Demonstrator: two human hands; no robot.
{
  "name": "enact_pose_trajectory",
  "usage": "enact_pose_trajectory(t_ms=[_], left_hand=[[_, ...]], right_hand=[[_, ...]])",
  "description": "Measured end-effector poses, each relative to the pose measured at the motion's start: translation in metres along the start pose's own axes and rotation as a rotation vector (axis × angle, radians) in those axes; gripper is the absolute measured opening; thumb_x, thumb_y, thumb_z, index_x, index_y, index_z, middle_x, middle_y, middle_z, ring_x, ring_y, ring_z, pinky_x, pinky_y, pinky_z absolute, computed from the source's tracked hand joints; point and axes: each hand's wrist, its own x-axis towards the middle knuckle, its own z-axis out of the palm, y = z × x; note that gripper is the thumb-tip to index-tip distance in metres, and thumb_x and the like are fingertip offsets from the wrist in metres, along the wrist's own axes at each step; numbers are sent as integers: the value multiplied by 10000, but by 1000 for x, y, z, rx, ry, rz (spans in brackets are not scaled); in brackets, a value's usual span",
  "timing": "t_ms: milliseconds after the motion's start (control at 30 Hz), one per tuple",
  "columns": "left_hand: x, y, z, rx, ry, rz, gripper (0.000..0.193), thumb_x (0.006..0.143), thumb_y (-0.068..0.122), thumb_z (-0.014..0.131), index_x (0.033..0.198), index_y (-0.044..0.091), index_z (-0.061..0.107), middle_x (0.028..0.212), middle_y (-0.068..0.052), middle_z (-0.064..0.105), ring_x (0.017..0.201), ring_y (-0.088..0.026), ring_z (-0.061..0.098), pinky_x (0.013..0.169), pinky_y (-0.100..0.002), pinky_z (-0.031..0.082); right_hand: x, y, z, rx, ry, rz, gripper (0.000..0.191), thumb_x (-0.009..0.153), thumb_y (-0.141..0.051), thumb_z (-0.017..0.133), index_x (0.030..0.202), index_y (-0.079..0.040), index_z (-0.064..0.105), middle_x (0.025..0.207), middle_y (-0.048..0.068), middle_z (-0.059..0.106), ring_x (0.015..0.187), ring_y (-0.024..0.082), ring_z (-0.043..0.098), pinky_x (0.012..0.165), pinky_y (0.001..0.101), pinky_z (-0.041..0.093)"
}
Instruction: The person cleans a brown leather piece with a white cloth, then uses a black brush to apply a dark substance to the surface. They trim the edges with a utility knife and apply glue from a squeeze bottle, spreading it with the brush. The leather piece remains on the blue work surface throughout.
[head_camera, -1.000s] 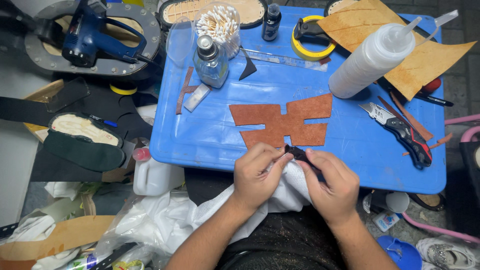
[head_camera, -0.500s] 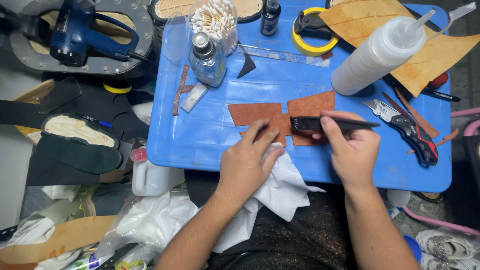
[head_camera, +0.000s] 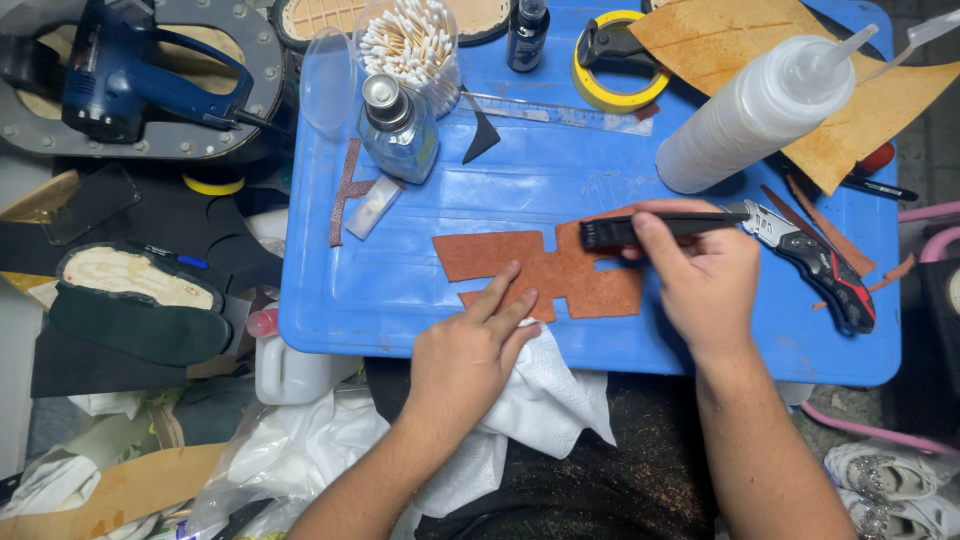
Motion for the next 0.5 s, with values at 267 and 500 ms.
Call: enact_pose_trajectory(t_ms=[267, 500], left_hand=[[-72, -47, -15, 24, 19, 57, 390, 888, 422, 714, 1215, 211, 752, 1451, -17, 605, 649, -208, 741, 562, -338, 581], [-49, -48, -9, 35, 8, 63, 394, 890, 428, 710, 1223, 222, 750, 1444, -15, 610, 660, -198, 743, 568, -329, 583]], right_hand=[[-56, -14, 43, -210, 114, -62, 129, 1063, -34, 682, 1140, 66, 709, 953, 86, 735, 831, 106, 702, 755, 235, 568], [-42, 18, 63, 25, -36, 100, 147, 1000, -45, 692, 1111, 48, 716, 912, 64, 737, 772, 91, 689, 660, 224, 536]])
